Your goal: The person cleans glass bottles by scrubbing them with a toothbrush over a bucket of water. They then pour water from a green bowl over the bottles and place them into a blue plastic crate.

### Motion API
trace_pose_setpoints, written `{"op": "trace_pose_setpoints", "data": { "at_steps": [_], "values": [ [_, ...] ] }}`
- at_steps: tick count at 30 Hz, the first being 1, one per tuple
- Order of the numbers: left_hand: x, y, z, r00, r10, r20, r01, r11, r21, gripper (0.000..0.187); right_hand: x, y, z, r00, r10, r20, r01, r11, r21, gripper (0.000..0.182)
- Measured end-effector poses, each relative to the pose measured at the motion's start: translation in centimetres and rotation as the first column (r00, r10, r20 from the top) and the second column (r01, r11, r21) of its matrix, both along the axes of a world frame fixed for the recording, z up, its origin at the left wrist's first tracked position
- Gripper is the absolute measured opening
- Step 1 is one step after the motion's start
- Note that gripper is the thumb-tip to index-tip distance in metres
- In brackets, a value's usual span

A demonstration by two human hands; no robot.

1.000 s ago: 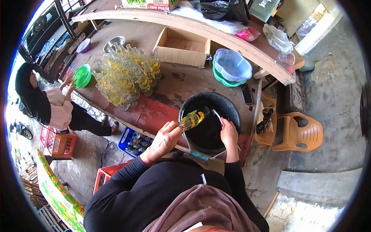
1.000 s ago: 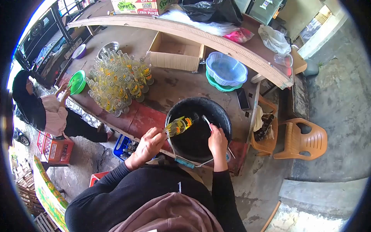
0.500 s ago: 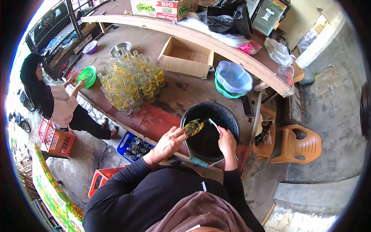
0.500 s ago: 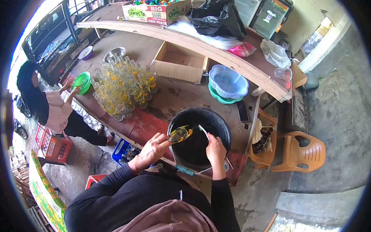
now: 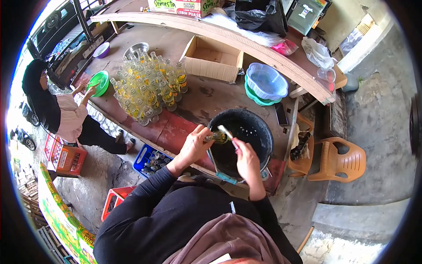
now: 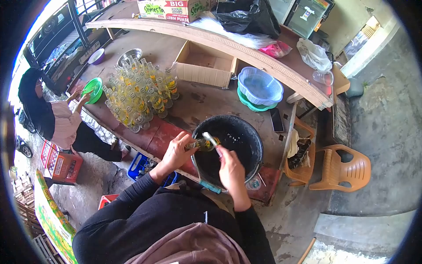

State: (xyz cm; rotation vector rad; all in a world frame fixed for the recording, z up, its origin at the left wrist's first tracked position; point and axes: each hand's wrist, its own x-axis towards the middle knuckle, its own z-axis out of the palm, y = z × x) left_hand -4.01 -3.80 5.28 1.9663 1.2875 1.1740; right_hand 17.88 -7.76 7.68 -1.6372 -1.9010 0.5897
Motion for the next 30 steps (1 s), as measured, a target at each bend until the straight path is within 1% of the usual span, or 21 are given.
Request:
{"op": "trace_pose_setpoints", "data": {
  "at_steps": [1,3,4,5,7,9,11,12,13,15,16,19,20,21,23,24,25,26,27,29,30],
  "values": [
    [0.1,0.1,-0.3,1.0,0.02,0.003,-0.02,1.0,-0.014,0.024,-0.8,-0.8,0.2,0.996,0.052,-0.067,-0.052,0.999,0.008,0.032],
    [0.3,0.5,-0.9,1.0,0.029,0.001,-0.029,1.0,-0.01,0.024,-1.3,-1.2,-1.5,0.994,0.03,-0.101,-0.03,1.0,-0.007,0.034],
    [0.3,0.4,-1.1,0.999,0.04,-0.002,-0.04,0.999,-0.011,0.025,-1.0,-0.7,-3.0,0.998,-0.016,-0.053,0.02,0.997,0.071,0.034],
    [0.3,0.2,-1.3,0.999,0.036,-0.004,-0.036,0.999,-0.014,0.025,-0.6,-0.4,-3.8,0.994,-0.103,0.019,0.103,0.995,0.016,0.034],
    [0.5,0.1,-1.5,0.999,0.034,-0.014,-0.034,0.999,-0.029,0.024,0.5,-0.3,-4.5,0.983,-0.163,0.082,0.167,0.985,-0.039,0.035],
    [0.6,0.3,-1.4,0.999,0.041,-0.004,-0.041,0.999,-0.01,0.024,-0.5,-1.1,-1.9,0.998,-0.057,-0.025,0.057,0.998,-0.004,0.036],
    [0.5,0.3,-1.5,0.999,0.042,-0.001,-0.042,0.999,0.0,0.024,-1.7,-2.2,-0.5,0.996,0.037,-0.078,-0.04,0.999,-0.036,0.037],
    [0.6,0.6,-1.6,0.998,0.062,-0.002,-0.062,0.998,-0.01,0.025,-1.7,-2.2,-0.4,0.998,0.023,-0.05,-0.023,1.0,-0.016,0.036],
    [0.6,0.8,-1.7,0.997,0.081,-0.003,-0.081,0.996,-0.023,0.026,-1.4,-1.6,-0.5,0.998,-0.034,0.053,0.035,0.999,-0.023,0.033],
    [0.7,0.9,-1.6,0.996,0.078,-0.034,-0.079,0.997,-0.022,0.026,0.6,0.3,-3.2,0.968,-0.191,0.161,0.205,0.976,-0.073,0.031],
    [0.7,1.0,-1.7,0.995,0.091,-0.043,-0.092,0.996,-0.018,0.026,0.9,0.8,-2.8,0.95,-0.221,0.222,0.248,0.964,-0.1,0.031],
    [0.8,2.1,-1.7,0.991,0.124,-0.044,-0.124,0.992,0.005,0.025,-0.4,-0.4,-0.8,0.991,-0.131,0.039,0.131,0.991,-0.005,0.031],
    [0.8,2.2,-1.7,0.99,0.131,-0.044,-0.131,0.991,0.01,0.025,-1.1,-1.1,-0.9,0.995,-0.085,0.057,0.086,0.996,0.0,0.032],
    [0.8,2.4,-1.6,0.991,0.128,-0.044,-0.128,0.992,0.01,0.025,-1.6,-1.8,-1.1,0.998,-0.019,-0.055,0.02,0.999,0.029,0.033],
    [1.0,2.6,-1.4,0.99,0.138,-0.038,-0.138,0.99,0.01,0.023,-1.4,-1.5,-1.5,0.993,-0.108,0.044,0.109,0.994,-0.018,0.033],
    [1.1,2.5,-1.3,0.99,0.136,-0.036,-0.136,0.991,0.005,0.023,-0.4,-0.7,-3.0,0.984,-0.151,0.1,0.154,0.988,-0.024,0.035],
    [1.1,2.4,-1.3,0.984,0.149,-0.1,-0.149,0.989,0.011,0.022,1.1,0.0,-4.6,0.969,-0.192,0.155,0.198,0.98,-0.027,0.037],
    [1.2,2.4,-1.2,0.973,0.16,-0.165,-0.159,0.987,0.021,0.023,1.7,0.2,-4.6,0.946,-0.206,0.25,0.225,0.973,-0.049,0.038],
    [1.3,2.5,-1.1,0.973,0.159,-0.164,-0.157,0.987,0.024,0.023,1.7,0.1,-4.8,0.945,-0.209,0.25,0.227,0.973,-0.046,0.038],
    [1.5,2.4,-0.9,0.962,0.208,-0.177,-0.202,0.978,0.051,0.025,-0.2,-1.0,-2.6,0.993,-0.11,0.03,0.107,0.99,0.091,0.037],
    [1.5,2.3,-0.9,0.963,0.202,-0.18,-0.196,0.979,0.049,0.025,-1.6,-1.8,-1.4,0.994,-0.102,-0.024,0.102,0.995,0.006,0.036]
  ]
}}
